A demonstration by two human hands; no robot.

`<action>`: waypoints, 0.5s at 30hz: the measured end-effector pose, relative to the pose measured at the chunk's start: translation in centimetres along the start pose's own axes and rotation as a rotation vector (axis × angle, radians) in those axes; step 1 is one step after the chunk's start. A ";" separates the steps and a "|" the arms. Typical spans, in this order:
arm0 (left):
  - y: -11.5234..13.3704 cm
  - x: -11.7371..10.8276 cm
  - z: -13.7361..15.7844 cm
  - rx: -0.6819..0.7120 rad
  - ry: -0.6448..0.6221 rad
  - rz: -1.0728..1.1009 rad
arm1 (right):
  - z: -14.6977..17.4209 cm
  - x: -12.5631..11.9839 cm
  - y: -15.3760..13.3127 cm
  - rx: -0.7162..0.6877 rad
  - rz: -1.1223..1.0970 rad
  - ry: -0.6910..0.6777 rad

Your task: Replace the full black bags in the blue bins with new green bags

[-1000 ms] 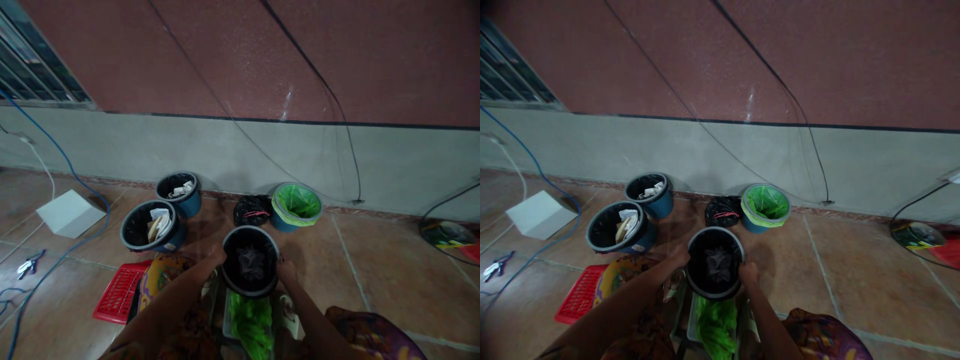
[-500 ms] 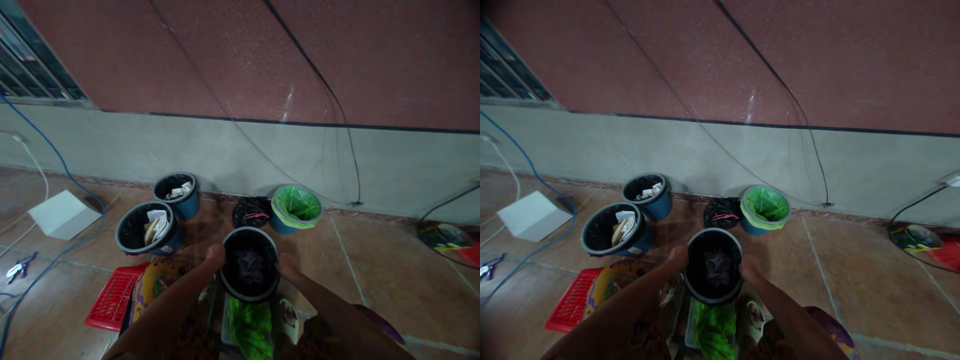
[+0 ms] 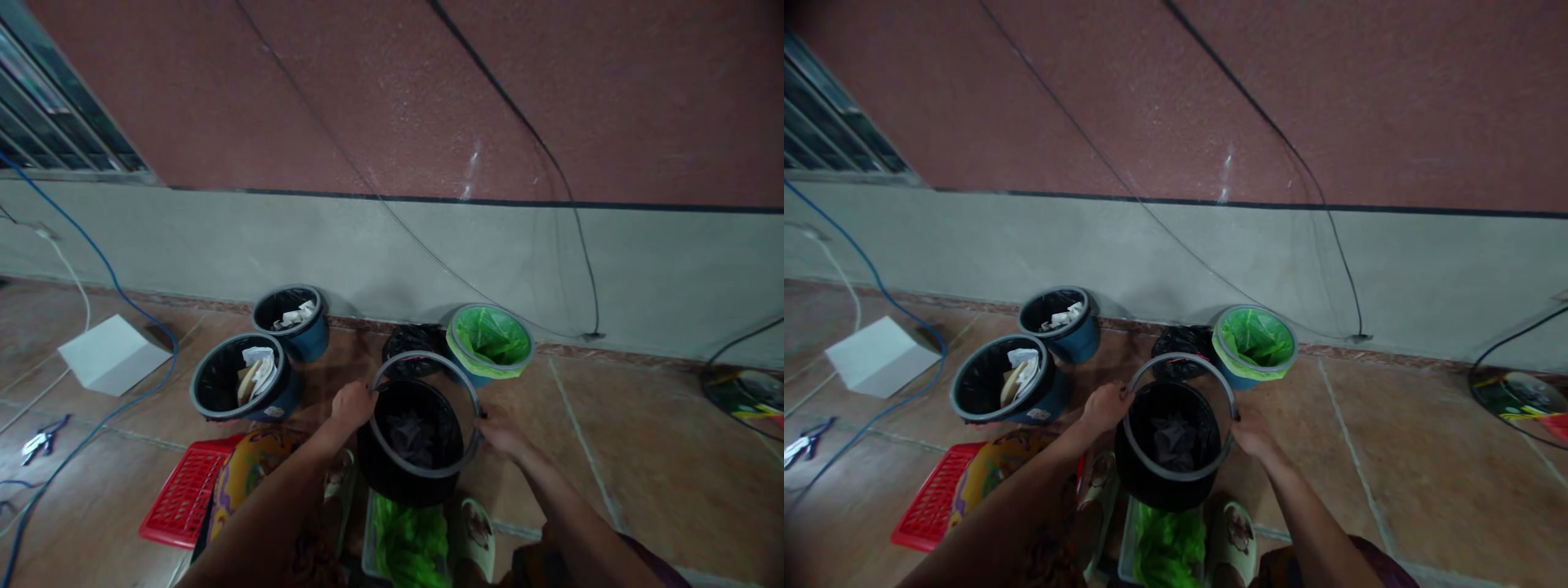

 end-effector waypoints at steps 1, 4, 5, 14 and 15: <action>0.3 -0.5 -0.2 0.008 0.046 0.019 | -0.4 -0.7 0.2 0.052 -0.074 0.037; 1.2 -1.3 -0.7 0.021 0.124 0.056 | -2.0 -2.8 0.8 0.146 -0.296 0.165; 1.5 -1.2 -0.8 0.031 0.125 0.060 | -2.7 -3.4 1.1 0.147 -0.361 0.209; 4.1 0.7 -0.2 0.191 0.008 -0.026 | -7.4 -4.8 4.6 0.259 -0.761 0.519; 4.3 0.8 -0.2 0.201 -0.001 -0.035 | -7.9 -4.7 4.8 0.280 -0.775 0.521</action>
Point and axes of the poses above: each hand's wrist, its own z-axis away from the middle knuckle, its own x-axis out of the palm, y = z × x, the point moved 5 cm from there along -z, towards the middle knuckle, and after that the axes turned 3 degrees about -z, right-handed, at the moved point
